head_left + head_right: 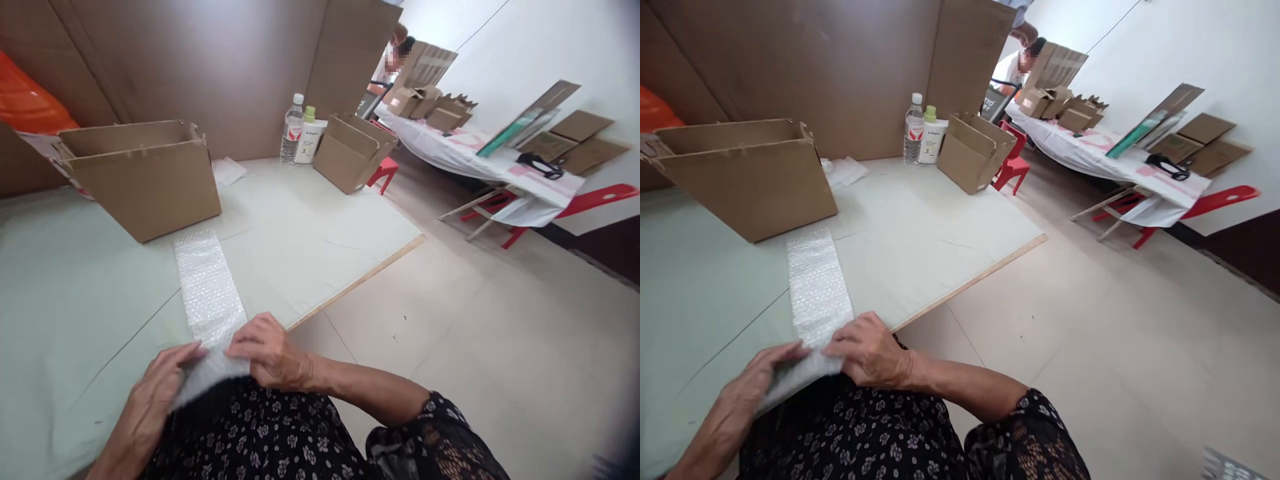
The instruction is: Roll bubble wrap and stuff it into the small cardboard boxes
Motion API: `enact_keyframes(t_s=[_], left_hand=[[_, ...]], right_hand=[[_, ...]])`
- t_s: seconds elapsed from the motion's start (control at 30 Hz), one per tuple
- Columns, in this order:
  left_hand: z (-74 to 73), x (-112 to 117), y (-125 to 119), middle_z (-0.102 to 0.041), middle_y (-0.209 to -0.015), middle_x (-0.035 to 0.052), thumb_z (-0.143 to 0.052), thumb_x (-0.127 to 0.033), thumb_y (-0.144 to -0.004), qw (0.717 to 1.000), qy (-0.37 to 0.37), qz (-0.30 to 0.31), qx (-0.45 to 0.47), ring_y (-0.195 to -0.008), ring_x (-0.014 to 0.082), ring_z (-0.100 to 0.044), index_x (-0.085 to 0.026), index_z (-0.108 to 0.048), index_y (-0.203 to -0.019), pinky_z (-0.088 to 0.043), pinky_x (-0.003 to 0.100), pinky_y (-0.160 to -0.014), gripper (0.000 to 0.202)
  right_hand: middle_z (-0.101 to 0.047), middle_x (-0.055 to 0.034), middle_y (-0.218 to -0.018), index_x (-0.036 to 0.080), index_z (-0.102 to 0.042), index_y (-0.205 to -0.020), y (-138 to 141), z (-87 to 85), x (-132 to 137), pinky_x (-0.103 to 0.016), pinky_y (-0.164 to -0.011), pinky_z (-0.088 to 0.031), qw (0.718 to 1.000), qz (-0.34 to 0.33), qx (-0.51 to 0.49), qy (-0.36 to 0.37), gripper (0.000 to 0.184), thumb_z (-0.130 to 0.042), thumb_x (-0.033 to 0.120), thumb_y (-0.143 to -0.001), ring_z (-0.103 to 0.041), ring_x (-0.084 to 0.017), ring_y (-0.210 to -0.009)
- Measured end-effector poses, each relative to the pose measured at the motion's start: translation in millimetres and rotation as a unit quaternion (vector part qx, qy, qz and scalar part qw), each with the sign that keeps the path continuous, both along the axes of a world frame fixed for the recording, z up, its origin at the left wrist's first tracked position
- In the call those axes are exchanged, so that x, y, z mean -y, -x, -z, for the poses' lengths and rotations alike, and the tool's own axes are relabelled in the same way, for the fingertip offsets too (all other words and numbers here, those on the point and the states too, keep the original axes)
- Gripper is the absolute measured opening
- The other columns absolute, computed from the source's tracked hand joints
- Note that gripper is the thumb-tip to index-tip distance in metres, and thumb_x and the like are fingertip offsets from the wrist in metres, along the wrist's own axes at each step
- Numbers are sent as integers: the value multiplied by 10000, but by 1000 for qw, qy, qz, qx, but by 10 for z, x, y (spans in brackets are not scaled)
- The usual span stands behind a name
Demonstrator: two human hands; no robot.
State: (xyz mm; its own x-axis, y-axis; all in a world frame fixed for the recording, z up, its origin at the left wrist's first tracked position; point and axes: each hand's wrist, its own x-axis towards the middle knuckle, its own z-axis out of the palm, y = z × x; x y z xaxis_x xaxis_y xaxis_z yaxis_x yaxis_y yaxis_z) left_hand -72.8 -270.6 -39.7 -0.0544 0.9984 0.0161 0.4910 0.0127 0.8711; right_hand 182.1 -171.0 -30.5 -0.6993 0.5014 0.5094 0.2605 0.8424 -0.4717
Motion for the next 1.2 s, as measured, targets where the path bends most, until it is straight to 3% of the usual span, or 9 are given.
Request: enact_keyframes(t_s=[0.13, 0.2, 0.33, 0.5, 0.6, 0.73, 0.83, 1.0, 1.2], left_hand=[[-182, -29, -134, -758, -1188, 90, -460, -632, -960, 983, 36, -144, 111, -1187, 291, -676, -239, -531, -1457, -528, 466, -1057, 638], [-254, -116, -296, -769, -1101, 74, -655, -522, -888, 986, 25, -155, 51, -1073, 262, -708, -222, -457, -1508, -553, 430, -988, 717], [-211, -369, -468, -740, -862, 24, -583, -287, -929, 977, -66, -156, -128, -834, 201, -682, -180, -536, -1419, -545, 388, -853, 505], [-121, -460, -406, -712, -815, 6, -545, -168, -959, 952, -139, -124, -242, -770, 183, -635, -188, -611, -1287, -502, 367, -808, 335], [-198, -403, -383, -698, -876, 38, -560, -226, -991, 948, -161, -117, -249, -827, 200, -628, -174, -610, -1265, -502, 376, -808, 283], [-324, -300, -417, -682, -1192, 129, -629, -255, -969, 953, -186, -49, -234, -1120, 263, -607, -168, -581, -1315, -492, 440, -962, 360], [-326, -309, -441, -717, -1004, 60, -578, -119, -971, 964, -177, -26, -195, -954, 196, -635, -185, -561, -1334, -505, 373, -887, 369], [-208, -555, -379, -701, -840, 27, -564, -169, -982, 960, -149, -93, -218, -783, 181, -613, -172, -627, -1232, -490, 350, -769, 258], [-203, -679, -338, -709, -989, 85, -569, -236, -983, 945, -136, -124, -271, -930, 237, -639, -174, -652, -1215, -505, 409, -859, 255]], right_hand=[[-764, -77, -1091, 160, -622, -1323, 152, -133, -156, -369, -927, -504, 985, 124, -6, 120, 374, -605, 255, -961, -667, -193, -949], [-748, -103, -1055, 128, -555, -1427, 192, -106, -249, -411, -931, -500, 979, 159, 42, 118, 505, -623, 267, -947, -653, -235, -959], [-720, -136, -1097, 128, -443, -1530, 201, 22, -376, -473, -914, -493, 977, 187, 80, 58, 636, -616, 325, -951, -635, -292, -1003], [-581, -181, -1446, 190, -478, -1480, -6, -44, -415, -522, -1022, -467, 995, 70, 65, 4, 600, -630, 429, -951, -550, -337, -1311], [-611, -150, -1439, 225, -633, -1286, -42, -86, -428, -519, -1010, -476, 993, -8, 115, -9, 358, -652, 345, -949, -561, -327, -1328], [-764, -91, -1162, 206, -702, -1100, 85, -63, -480, -430, -904, -518, 997, -2, 73, -2, 160, -580, 182, -999, -680, -250, -1113], [-780, -49, -940, 198, -701, -1117, 179, -81, -536, -360, -780, -534, 997, -2, 48, 62, 173, -557, 194, -1021, -696, -191, -865], [-728, -117, -1193, 225, -664, -1242, 185, -175, -620, -446, -889, -536, 997, 61, 34, 40, 259, -590, 301, -1005, -674, -261, -1080], [-741, -91, -1212, 231, -696, -1151, 194, -158, -714, -456, -917, -500, 992, -29, 120, -30, 199, -597, 205, -981, -656, -271, -1133]])
